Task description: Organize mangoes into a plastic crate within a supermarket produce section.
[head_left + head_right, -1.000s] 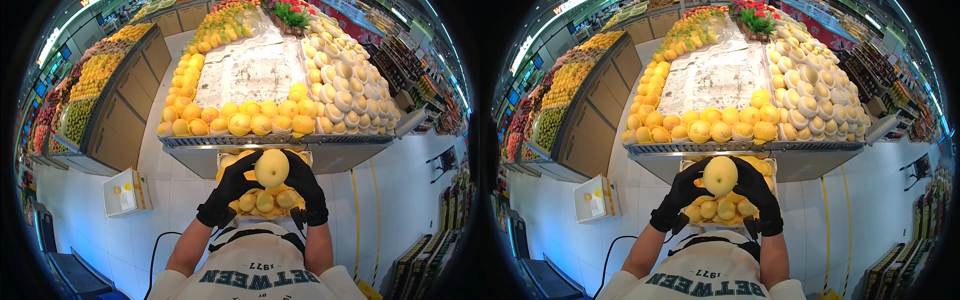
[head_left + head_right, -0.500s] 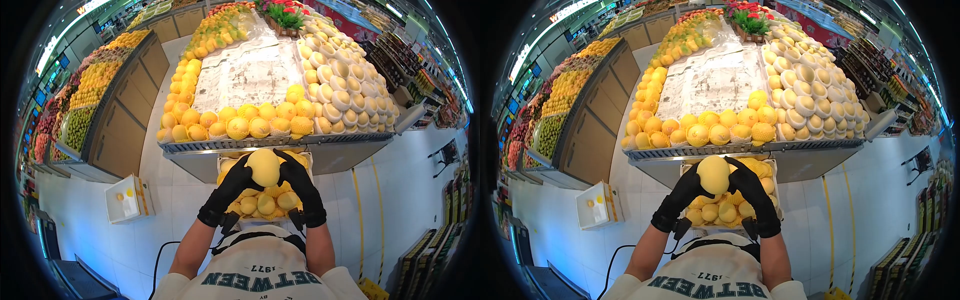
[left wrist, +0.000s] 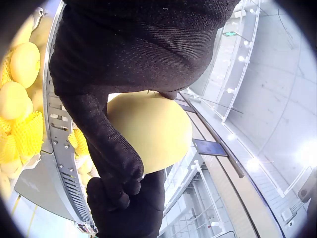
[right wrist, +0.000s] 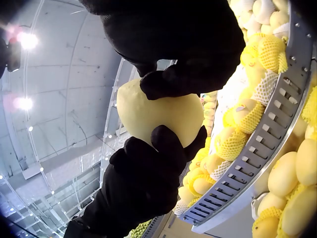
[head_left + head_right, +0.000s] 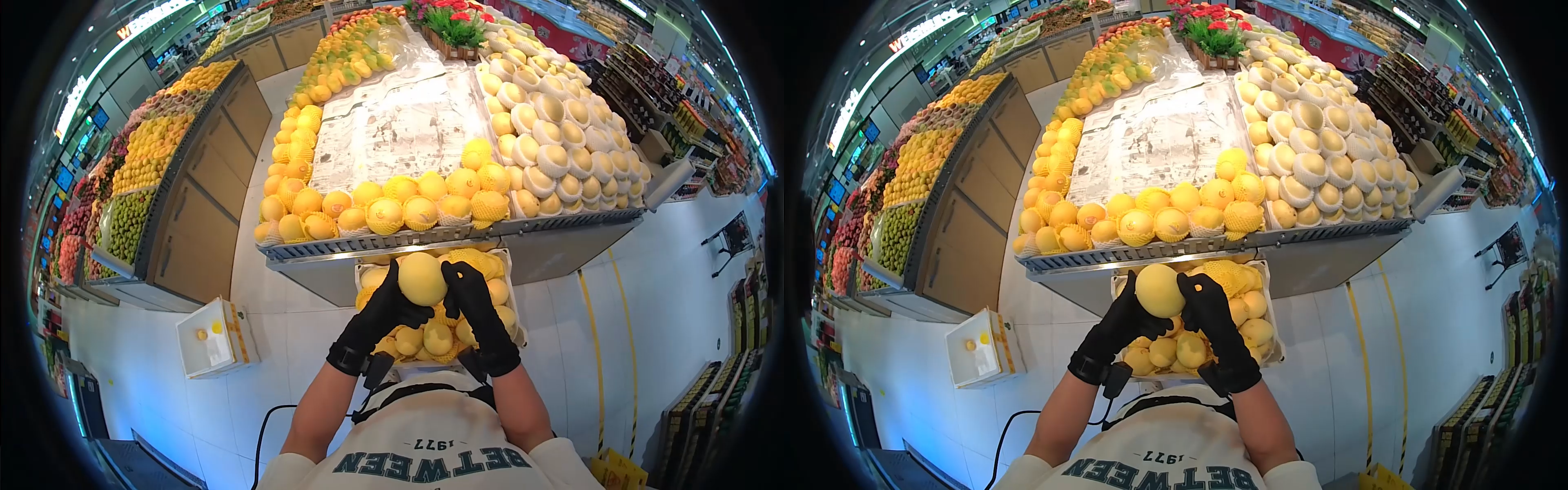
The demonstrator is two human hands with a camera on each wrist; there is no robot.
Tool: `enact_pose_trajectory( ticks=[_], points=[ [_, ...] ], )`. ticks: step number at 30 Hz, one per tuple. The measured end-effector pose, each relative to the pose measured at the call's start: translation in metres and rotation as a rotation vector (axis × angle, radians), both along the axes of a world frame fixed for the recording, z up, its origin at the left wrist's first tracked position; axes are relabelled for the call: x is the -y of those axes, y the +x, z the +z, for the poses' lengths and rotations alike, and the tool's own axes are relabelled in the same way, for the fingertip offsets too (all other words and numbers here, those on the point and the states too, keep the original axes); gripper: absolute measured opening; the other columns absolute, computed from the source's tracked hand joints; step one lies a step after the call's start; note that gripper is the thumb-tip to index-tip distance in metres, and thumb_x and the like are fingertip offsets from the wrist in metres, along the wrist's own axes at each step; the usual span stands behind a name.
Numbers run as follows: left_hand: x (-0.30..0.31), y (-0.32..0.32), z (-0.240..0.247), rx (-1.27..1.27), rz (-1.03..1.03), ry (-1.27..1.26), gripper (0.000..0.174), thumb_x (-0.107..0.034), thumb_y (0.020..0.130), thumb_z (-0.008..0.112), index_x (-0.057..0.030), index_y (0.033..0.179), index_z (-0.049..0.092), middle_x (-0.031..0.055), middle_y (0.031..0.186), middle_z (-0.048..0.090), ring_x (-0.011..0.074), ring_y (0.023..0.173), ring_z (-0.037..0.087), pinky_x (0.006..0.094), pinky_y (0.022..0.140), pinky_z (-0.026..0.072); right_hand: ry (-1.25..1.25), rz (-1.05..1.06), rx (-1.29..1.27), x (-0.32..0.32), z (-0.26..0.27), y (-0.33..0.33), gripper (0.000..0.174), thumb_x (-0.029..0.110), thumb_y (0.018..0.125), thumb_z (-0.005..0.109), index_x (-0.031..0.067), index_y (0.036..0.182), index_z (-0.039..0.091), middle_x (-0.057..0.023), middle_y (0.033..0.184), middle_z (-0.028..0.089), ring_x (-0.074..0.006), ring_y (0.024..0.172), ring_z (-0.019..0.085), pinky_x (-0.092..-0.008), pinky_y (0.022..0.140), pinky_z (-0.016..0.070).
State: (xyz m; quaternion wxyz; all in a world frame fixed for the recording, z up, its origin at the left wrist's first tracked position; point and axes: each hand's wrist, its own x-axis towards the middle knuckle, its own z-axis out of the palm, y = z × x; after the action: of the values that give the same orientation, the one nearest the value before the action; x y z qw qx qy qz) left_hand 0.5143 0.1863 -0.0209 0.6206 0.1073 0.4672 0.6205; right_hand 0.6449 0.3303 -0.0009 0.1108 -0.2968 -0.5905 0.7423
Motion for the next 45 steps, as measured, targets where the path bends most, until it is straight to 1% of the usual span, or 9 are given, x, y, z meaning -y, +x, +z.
enact_pose_trajectory(
  ticks=[6, 9, 12, 13, 24, 31, 35, 40, 45],
  points=[
    [0.000, 0.002, 0.004, 0.011, 0.067, 0.064, 0.072, -0.063, 0.098, 0.032, -0.0022, 0.136, 0.041, 0.0205, 0.107, 0.063, 0.0265, 0.082, 0.068, 0.0340, 0.071, 0.0585, -0.024, 0.041, -0.077, -0.007, -0.020, 0.003, 0.031, 0.033, 0.099, 0.053, 0.0045, 0.108, 0.058, -0.0037, 0.064, 0.058, -0.0109, 0.044, 0.051, -0.0235, 0.042, 0.0407],
    [0.006, 0.002, -0.005, -0.177, 0.052, 0.106, 0.070, -0.056, 0.098, 0.042, 0.0009, 0.139, 0.036, 0.0239, 0.114, 0.059, 0.0305, 0.091, 0.067, 0.0387, 0.081, 0.0576, -0.046, 0.069, -0.023, -0.011, -0.025, 0.007, 0.034, 0.034, 0.099, 0.053, 0.0043, 0.116, 0.058, -0.0053, 0.078, 0.063, -0.0114, 0.055, 0.059, -0.0231, 0.049, 0.0480],
    [0.008, 0.000, -0.016, -0.008, 0.107, 0.188, 0.067, -0.040, 0.096, 0.055, 0.0008, 0.143, 0.030, 0.0235, 0.127, 0.052, 0.0350, 0.112, 0.059, 0.0438, 0.091, 0.0548, -0.182, 0.127, -0.079, -0.013, -0.032, 0.016, 0.037, 0.034, 0.098, 0.054, 0.0040, 0.120, 0.057, -0.0063, 0.092, 0.065, -0.0126, 0.065, 0.064, -0.0237, 0.056, 0.0527],
    [0.009, 0.001, -0.017, 0.000, 0.111, 0.230, 0.068, -0.037, 0.095, 0.057, 0.0007, 0.144, 0.029, 0.0226, 0.129, 0.051, 0.0347, 0.115, 0.057, 0.0440, 0.092, 0.0542, -0.243, 0.199, -0.114, -0.015, -0.035, 0.019, 0.034, 0.028, 0.099, 0.053, 0.0038, 0.123, 0.055, -0.0066, 0.108, 0.063, -0.0152, 0.082, 0.067, -0.0270, 0.065, 0.0569],
    [-0.004, 0.017, -0.025, -0.623, -0.171, 0.073, 0.070, -0.009, 0.077, 0.064, -0.0008, 0.142, 0.040, 0.0096, 0.136, 0.052, 0.0193, 0.124, 0.050, 0.0342, 0.108, 0.0376, -0.633, 0.097, -0.407, -0.009, -0.082, 0.050, 0.052, 0.024, 0.099, 0.053, -0.0006, 0.142, 0.036, -0.0134, 0.136, 0.048, -0.0229, 0.124, 0.051, -0.0350, 0.103, 0.0457],
    [-0.034, 0.043, -0.036, -0.617, -0.291, 0.146, 0.067, -0.012, 0.083, 0.065, -0.0045, 0.144, 0.038, 0.0073, 0.137, 0.052, 0.0187, 0.123, 0.050, 0.0340, 0.103, 0.0414, -0.836, 0.031, -0.500, -0.029, -0.086, 0.090, 0.055, 0.019, 0.098, 0.054, -0.0006, 0.144, 0.033, -0.0137, 0.137, 0.047, -0.0241, 0.127, 0.047, -0.0364, 0.110, 0.0373],
    [-0.047, 0.042, -0.054, -0.379, -0.183, 0.035, 0.044, -0.019, 0.097, 0.056, -0.0048, 0.138, 0.047, 0.0090, 0.130, 0.057, 0.0200, 0.111, 0.059, 0.0332, 0.092, 0.0493, -0.609, -0.072, -0.424, -0.050, -0.102, 0.112, 0.059, 0.019, 0.094, 0.059, 0.0010, 0.144, 0.034, -0.0132, 0.137, 0.047, -0.0246, 0.127, 0.046, -0.0379, 0.109, 0.0395],
    [-0.051, 0.020, -0.098, -0.369, 0.119, -0.194, 0.033, -0.018, 0.096, 0.057, -0.0039, 0.126, 0.055, 0.0091, 0.113, 0.065, 0.0181, 0.095, 0.064, 0.0297, 0.080, 0.0523, -0.615, -0.141, -0.460, -0.082, -0.125, 0.149, 0.061, 0.023, 0.093, 0.062, 0.0023, 0.143, 0.035, -0.0122, 0.134, 0.050, -0.0254, 0.124, 0.050, -0.0395, 0.106, 0.0425],
    [-0.060, 0.011, -0.118, -0.344, 0.130, -0.258, 0.032, -0.013, 0.093, 0.058, -0.0048, 0.124, 0.056, 0.0089, 0.107, 0.066, 0.0167, 0.084, 0.064, 0.0275, 0.073, 0.0518, -0.638, -0.182, -0.497, -0.103, -0.136, 0.174, 0.061, 0.032, 0.095, 0.060, 0.0017, 0.142, 0.036, -0.0124, 0.131, 0.051, -0.0250, 0.121, 0.052, -0.0407, 0.102, 0.0458]
  ],
)
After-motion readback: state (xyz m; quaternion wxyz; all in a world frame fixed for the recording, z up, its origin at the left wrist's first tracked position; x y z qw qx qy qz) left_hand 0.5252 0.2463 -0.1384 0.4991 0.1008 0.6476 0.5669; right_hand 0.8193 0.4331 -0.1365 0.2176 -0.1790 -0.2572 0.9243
